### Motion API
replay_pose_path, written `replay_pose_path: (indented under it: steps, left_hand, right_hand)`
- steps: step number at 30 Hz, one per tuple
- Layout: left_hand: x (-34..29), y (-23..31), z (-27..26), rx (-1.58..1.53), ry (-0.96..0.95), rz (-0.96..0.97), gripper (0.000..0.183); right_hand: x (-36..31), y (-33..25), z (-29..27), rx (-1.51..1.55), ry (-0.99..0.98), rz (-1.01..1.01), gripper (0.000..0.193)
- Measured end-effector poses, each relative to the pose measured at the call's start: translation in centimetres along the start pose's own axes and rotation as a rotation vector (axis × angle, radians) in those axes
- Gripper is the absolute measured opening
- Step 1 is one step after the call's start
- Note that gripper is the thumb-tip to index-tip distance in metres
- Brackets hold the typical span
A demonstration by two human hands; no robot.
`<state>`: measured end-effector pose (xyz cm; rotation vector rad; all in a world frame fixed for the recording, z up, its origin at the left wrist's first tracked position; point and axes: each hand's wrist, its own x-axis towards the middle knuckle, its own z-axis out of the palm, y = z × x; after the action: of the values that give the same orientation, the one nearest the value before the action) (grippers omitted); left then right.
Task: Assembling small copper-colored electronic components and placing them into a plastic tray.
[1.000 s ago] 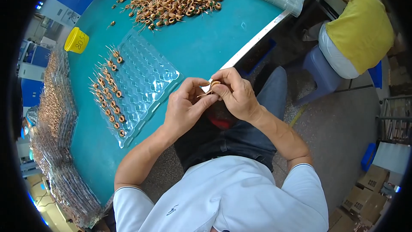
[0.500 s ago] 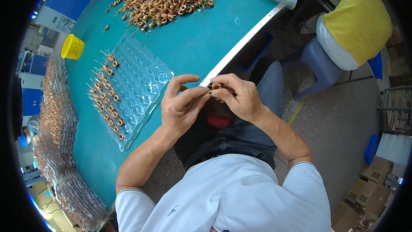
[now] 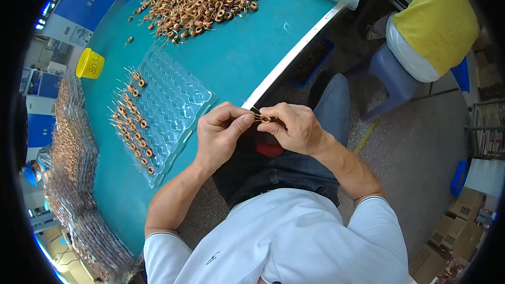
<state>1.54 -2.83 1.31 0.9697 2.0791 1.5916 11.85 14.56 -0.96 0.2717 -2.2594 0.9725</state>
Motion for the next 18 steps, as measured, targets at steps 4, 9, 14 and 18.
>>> replay_pose_path:
  steps: [4,9,14,18]
  left_hand:
    - [-0.2,0.5,1.0,-0.448,0.036,-0.218,0.04]
    - [-0.4,0.4,1.5,-0.487,-0.154,-0.209,0.042]
    - [-0.7,-0.8,1.2,-0.418,-0.111,-0.122,0.034]
    - [-0.4,-0.9,1.0,-0.563,-0.099,-0.23,0.027]
  right_hand:
    - [-1.3,-0.3,1.0,0.044,0.124,0.156,0.031]
    - [-1.6,-0.3,3.0,0.09,0.317,0.056,0.029]
    - [-0.9,-0.8,2.3,0.066,0.177,0.038,0.029]
    - [-0.1,-0.3,0.4,0.361,0.075,0.394,0.022]
